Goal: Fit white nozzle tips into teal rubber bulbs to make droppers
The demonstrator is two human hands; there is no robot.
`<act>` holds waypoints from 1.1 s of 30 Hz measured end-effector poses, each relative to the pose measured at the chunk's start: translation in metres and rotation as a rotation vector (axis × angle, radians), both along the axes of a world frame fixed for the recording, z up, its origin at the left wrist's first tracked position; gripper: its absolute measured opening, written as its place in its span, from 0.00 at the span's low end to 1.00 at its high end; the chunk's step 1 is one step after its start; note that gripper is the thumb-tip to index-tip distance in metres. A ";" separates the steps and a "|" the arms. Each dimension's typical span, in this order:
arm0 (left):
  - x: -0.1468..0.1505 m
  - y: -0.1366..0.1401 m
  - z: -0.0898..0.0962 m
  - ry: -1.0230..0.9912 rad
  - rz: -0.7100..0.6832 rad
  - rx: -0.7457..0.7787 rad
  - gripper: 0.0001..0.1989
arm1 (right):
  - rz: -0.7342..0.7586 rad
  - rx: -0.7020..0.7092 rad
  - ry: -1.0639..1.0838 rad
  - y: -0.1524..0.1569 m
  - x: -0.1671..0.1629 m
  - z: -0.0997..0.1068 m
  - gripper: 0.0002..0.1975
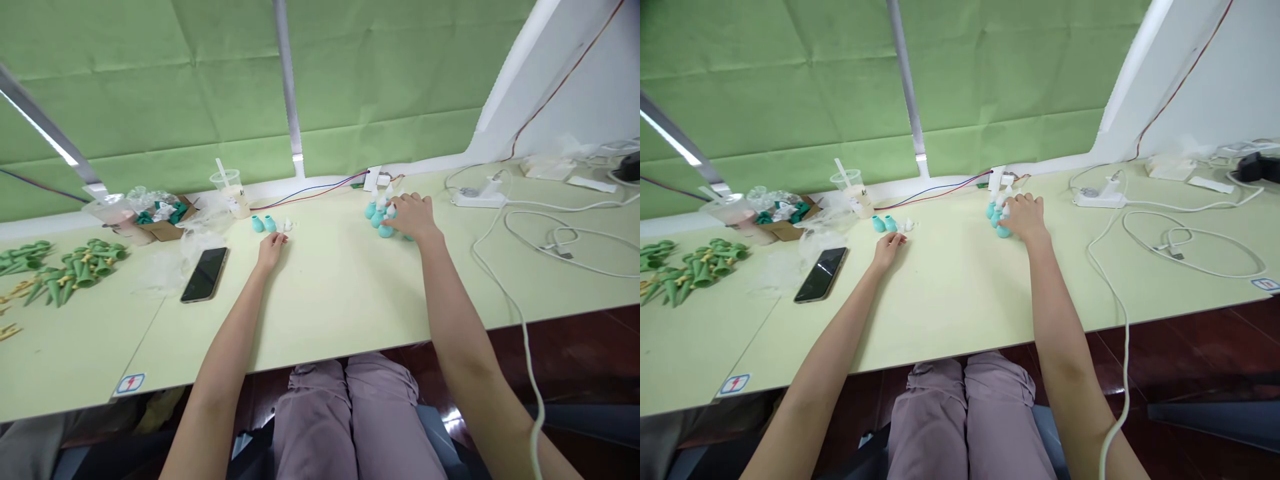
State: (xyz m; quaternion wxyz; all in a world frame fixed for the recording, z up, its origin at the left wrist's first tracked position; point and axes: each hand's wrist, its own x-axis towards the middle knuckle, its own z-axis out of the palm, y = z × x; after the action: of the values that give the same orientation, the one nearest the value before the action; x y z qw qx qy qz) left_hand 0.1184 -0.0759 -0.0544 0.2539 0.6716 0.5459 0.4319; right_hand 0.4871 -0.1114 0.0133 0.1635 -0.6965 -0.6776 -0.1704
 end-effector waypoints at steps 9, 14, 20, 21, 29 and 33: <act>0.001 -0.003 0.001 -0.001 -0.002 0.025 0.18 | 0.167 0.527 0.184 -0.004 -0.028 0.015 0.16; 0.000 -0.004 0.003 -0.031 0.059 0.064 0.17 | 0.534 0.297 0.252 -0.004 -0.104 -0.026 0.12; -0.002 -0.005 0.004 -0.019 0.153 0.072 0.17 | 0.614 0.006 0.208 0.000 -0.168 -0.064 0.12; -0.002 -0.006 0.004 -0.015 0.155 0.072 0.17 | 0.578 -0.014 0.231 0.006 -0.173 -0.065 0.12; -0.002 -0.008 0.003 0.016 0.141 0.058 0.16 | 0.518 -0.110 0.243 0.065 -0.218 -0.043 0.14; -0.002 -0.009 0.003 0.019 0.135 0.052 0.16 | 0.520 -0.127 0.171 0.079 -0.239 -0.039 0.11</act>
State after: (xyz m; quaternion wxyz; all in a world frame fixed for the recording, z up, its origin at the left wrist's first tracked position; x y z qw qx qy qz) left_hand 0.1161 -0.0853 -0.0514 0.2012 0.6438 0.5809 0.4556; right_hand 0.2476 -0.0327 -0.0256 0.2145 -0.5199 -0.8266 -0.0204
